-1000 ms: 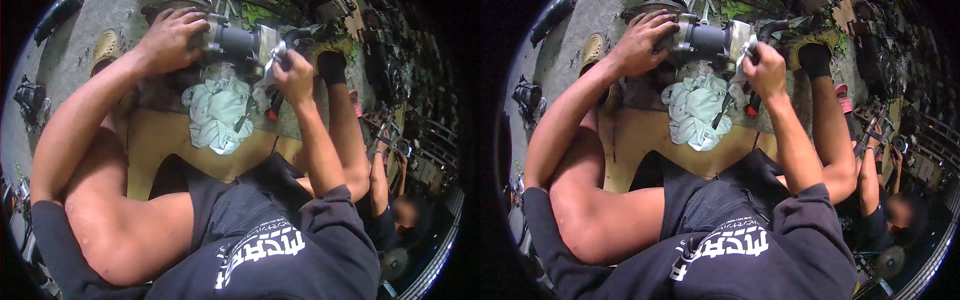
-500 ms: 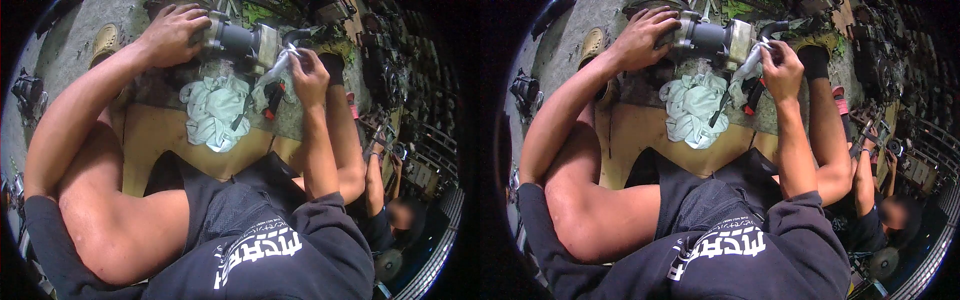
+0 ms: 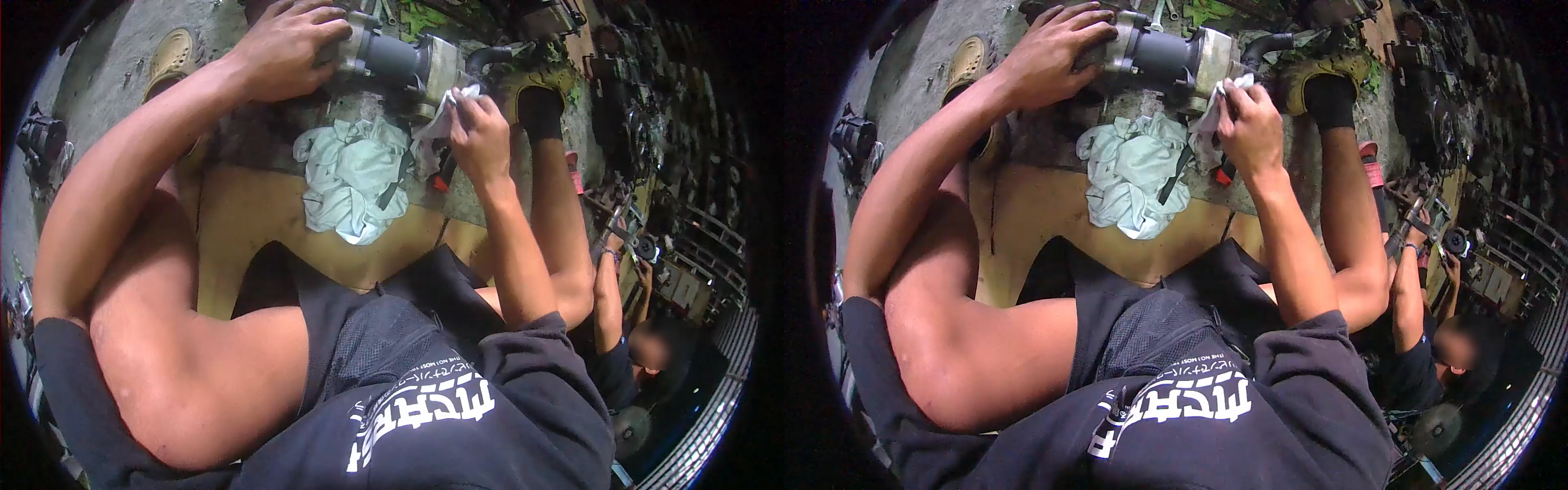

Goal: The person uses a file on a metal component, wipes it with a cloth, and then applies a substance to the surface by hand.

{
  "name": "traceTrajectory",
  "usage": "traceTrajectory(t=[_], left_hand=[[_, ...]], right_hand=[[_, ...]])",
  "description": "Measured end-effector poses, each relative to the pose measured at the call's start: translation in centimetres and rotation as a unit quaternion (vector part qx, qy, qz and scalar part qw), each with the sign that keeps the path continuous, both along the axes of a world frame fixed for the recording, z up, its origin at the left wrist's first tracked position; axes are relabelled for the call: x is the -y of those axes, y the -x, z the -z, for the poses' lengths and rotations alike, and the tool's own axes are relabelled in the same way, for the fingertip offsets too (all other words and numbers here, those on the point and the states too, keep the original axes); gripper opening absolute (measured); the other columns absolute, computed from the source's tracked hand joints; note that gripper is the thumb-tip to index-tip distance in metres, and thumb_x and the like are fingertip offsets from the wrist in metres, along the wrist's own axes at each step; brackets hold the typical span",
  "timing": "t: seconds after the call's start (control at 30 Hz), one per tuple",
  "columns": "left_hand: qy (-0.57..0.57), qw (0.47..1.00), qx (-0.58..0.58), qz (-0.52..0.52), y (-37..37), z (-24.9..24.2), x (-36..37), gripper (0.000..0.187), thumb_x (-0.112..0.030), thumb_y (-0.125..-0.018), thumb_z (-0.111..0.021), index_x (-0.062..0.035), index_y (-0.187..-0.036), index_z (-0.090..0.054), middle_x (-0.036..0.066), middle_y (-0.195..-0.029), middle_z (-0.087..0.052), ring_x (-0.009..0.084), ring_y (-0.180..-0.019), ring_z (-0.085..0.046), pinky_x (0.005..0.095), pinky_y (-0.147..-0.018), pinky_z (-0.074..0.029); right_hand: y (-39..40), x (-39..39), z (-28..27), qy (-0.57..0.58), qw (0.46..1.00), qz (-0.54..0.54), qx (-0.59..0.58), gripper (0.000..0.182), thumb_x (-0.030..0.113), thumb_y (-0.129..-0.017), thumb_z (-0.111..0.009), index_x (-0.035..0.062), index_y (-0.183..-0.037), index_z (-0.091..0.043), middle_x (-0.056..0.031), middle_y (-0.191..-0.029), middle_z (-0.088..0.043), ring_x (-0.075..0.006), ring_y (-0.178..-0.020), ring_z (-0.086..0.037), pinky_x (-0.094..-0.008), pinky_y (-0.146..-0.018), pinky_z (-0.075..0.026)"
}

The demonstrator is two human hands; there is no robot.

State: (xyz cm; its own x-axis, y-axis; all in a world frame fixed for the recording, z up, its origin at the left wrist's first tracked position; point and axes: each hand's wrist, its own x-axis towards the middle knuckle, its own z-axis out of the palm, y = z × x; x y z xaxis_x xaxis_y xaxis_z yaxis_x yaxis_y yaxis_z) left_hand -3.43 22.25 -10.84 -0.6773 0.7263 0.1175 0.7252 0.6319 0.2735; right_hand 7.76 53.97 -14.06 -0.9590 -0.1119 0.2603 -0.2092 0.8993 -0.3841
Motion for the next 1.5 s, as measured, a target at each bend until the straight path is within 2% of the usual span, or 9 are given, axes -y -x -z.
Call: traceTrajectory(t=[0.17,0.33,0.47,0.6,0.87,1.0,1.3,1.4,1.5], left_hand=[[0.011,1.000,0.008,-0.003,0.2,0.0,-0.2,0.052,-0.037,-0.087,-0.067,-0.0084,-0.129,-0.059,0.019,-0.145,-0.050,0.0373,-0.140,-0.042,0.0593,-0.115,-0.029],[0.023,1.000,0.008,0.006,0.2,-0.3,-0.2,0.054,-0.037,-0.086,-0.068,-0.0088,-0.131,-0.058,0.019,-0.146,-0.049,0.0369,-0.141,-0.041,0.0589,-0.116,-0.027],[0.036,0.998,-0.049,-0.010,-0.2,0.6,0.0,0.051,-0.025,-0.087,-0.068,-0.0100,-0.135,-0.059,0.012,-0.148,-0.051,0.0311,-0.146,-0.037,0.0501,-0.121,-0.027],[0.046,0.998,-0.042,-0.013,-0.2,0.2,-0.1,0.050,-0.025,-0.087,-0.069,-0.0100,-0.134,-0.059,0.012,-0.148,-0.051,0.0307,-0.146,-0.037,0.0498,-0.121,-0.027],[0.018,0.999,-0.048,-0.004,-0.1,0.5,0.1,0.051,-0.022,-0.086,-0.069,-0.0108,-0.134,-0.058,0.012,-0.150,-0.049,0.0308,-0.146,-0.037,0.0498,-0.121,-0.027],[0.039,0.998,-0.052,-0.016,-0.2,0.3,-0.1,0.051,-0.022,-0.086,-0.069,-0.0108,-0.135,-0.058,0.012,-0.150,-0.049,0.0309,-0.146,-0.037,0.0501,-0.121,-0.027],[0.026,0.998,-0.047,-0.028,-0.1,1.0,0.0,0.049,-0.023,-0.087,-0.069,-0.0097,-0.133,-0.059,0.012,-0.149,-0.049,0.0318,-0.145,-0.037,0.0510,-0.121,-0.027],[0.016,0.999,-0.044,-0.018,-0.1,1.1,0.3,0.049,-0.023,-0.087,-0.069,-0.0093,-0.133,-0.058,0.012,-0.149,-0.050,0.0319,-0.145,-0.037,0.0513,-0.121,-0.027],[0.025,0.999,-0.035,-0.022,-0.3,0.6,-0.1,0.049,-0.023,-0.087,-0.069,-0.0091,-0.133,-0.059,0.012,-0.149,-0.050,0.0319,-0.145,-0.037,0.0515,-0.120,-0.027]], right_hand=[[-4.0,-2.0,-1.4,0.065,0.988,0.090,0.107,0.024,0.017,-0.087,-0.074,0.0068,-0.109,-0.077,-0.0157,-0.092,-0.069,-0.0300,-0.074,-0.068,-0.0362,-0.068,-0.056],[-2.9,-2.4,-2.4,0.141,0.980,0.139,0.020,0.021,0.011,-0.083,-0.076,0.0024,-0.102,-0.074,-0.0142,-0.092,-0.073,-0.0207,-0.075,-0.072,-0.0320,-0.071,-0.057],[0.5,-1.0,-1.4,0.200,0.968,0.145,-0.036,0.020,0.014,-0.084,-0.076,0.0018,-0.100,-0.073,-0.0130,-0.089,-0.074,-0.0221,-0.078,-0.073,-0.0319,-0.072,-0.057],[0.9,2.0,0.7,0.131,0.981,0.124,-0.072,0.017,0.013,-0.086,-0.074,0.0016,-0.098,-0.073,-0.0178,-0.095,-0.064,-0.0339,-0.083,-0.067,-0.0413,-0.075,-0.055],[0.7,1.3,0.8,0.112,0.984,0.104,-0.096,0.013,0.012,-0.086,-0.076,0.0032,-0.096,-0.075,-0.0149,-0.091,-0.070,-0.0276,-0.083,-0.069,-0.0370,-0.073,-0.054],[2.5,1.5,0.6,0.148,0.975,0.122,-0.110,0.014,0.012,-0.084,-0.075,0.0015,-0.093,-0.073,-0.0167,-0.086,-0.068,-0.0314,-0.075,-0.068,-0.0405,-0.070,-0.055],[-3.2,1.6,-0.1,0.184,0.966,0.169,0.065,0.017,0.014,-0.083,-0.075,0.0025,-0.096,-0.075,-0.0161,-0.094,-0.070,-0.0258,-0.082,-0.069,-0.0348,-0.074,-0.056],[-4.0,0.4,1.6,0.370,0.902,0.217,0.043,0.020,0.015,-0.089,-0.074,0.0010,-0.102,-0.070,-0.0079,-0.107,-0.068,-0.0174,-0.096,-0.064,-0.0293,-0.085,-0.051],[-4.1,-1.1,1.4,0.508,0.830,0.227,0.035,0.013,0.012,-0.096,-0.066,0.0061,-0.106,-0.061,-0.0041,-0.102,-0.066,-0.0130,-0.091,-0.061,-0.0275,-0.082,-0.050]])
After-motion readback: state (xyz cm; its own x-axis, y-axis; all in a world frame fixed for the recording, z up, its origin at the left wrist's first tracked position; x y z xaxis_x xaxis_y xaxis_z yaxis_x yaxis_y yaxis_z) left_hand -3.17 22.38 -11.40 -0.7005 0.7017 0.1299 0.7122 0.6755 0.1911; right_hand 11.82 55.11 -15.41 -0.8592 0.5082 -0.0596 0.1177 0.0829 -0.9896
